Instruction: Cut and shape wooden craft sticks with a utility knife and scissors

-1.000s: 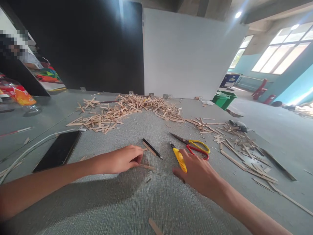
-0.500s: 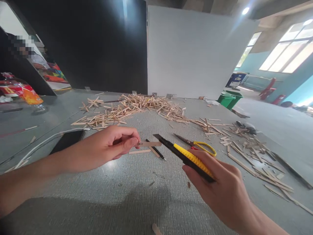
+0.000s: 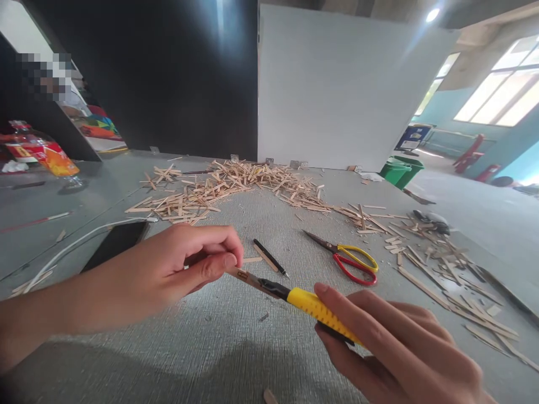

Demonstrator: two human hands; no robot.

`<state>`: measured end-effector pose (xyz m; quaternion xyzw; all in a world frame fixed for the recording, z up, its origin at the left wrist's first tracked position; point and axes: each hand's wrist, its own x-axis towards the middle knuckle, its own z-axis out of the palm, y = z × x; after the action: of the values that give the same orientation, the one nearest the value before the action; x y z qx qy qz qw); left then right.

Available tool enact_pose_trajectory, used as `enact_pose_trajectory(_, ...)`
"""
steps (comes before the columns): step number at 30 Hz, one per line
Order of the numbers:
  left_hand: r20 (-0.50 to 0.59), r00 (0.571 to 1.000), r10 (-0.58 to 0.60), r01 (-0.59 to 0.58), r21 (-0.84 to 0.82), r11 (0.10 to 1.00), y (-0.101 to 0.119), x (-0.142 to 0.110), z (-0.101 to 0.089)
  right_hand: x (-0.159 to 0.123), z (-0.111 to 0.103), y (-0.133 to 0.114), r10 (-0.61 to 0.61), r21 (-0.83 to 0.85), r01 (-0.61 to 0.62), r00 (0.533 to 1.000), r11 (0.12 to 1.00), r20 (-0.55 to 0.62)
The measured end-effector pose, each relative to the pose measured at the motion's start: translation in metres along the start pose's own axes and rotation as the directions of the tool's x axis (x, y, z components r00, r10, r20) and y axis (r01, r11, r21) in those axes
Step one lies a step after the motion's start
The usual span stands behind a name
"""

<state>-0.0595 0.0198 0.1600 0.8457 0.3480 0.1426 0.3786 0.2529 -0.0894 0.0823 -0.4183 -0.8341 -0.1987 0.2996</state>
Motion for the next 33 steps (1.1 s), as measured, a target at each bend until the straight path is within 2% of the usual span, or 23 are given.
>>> enact_pose_trajectory(2, -0.035, 0.999, 0.023, -0.023, 0.019, 1.0, 0.0, 0.0, 0.001, -0.004, -0.001, 0.002, -0.042, 0.002, 0.042, 0.998, 0.999, 0.054)
enact_pose_trajectory(6, -0.066, 0.997, 0.047, -0.045, 0.027, 0.999, 0.0, 0.0, 0.001, -0.003, 0.0, -0.002, 0.033, 0.003, -0.034, 0.999, 0.999, 0.039)
enact_pose_trajectory(8, -0.065, 0.997, 0.047, -0.046, 0.019, 0.999, 0.0, 0.001, 0.001, 0.0, 0.001, -0.005, 0.034, 0.006, -0.034, 0.999, 0.999, 0.04)
enact_pose_trajectory(13, -0.04, 0.998, 0.04, -0.04, 0.001, 0.999, 0.0, 0.001, 0.002, 0.002, 0.0, -0.002, -0.071, -0.053, 0.074, 0.996, 0.996, 0.06)
enact_pose_trajectory(18, 0.003, 1.0, 0.02, -0.02, -0.051, 0.999, -0.002, 0.001, 0.003, -0.001, 0.002, 0.001, -0.058, -0.055, 0.064, 0.994, 0.996, 0.095)
enact_pose_trajectory(22, -0.028, 1.0, 0.015, -0.017, -0.087, 0.996, -0.005, 0.002, 0.006, 0.003, 0.003, -0.001, -0.04, -0.074, 0.046, 0.996, 0.996, 0.084)
enact_pose_trajectory(27, -0.043, 0.999, 0.0, -0.003, -0.071, 0.997, -0.004, 0.003, 0.007, 0.01, 0.001, -0.007, -0.011, -0.084, 0.012, 1.0, 0.996, 0.011)
enact_pose_trajectory(30, -0.044, 0.997, 0.059, -0.058, 0.024, 0.998, -0.006, 0.009, 0.006, 0.011, 0.005, -0.008, 0.021, -0.128, -0.026, 0.999, 0.991, -0.039)
enact_pose_trajectory(33, 0.012, 0.995, 0.101, -0.102, 0.096, 0.99, -0.015, 0.017, 0.009, 0.011, 0.018, -0.004, 0.075, -0.161, -0.097, 0.988, 0.982, -0.138)
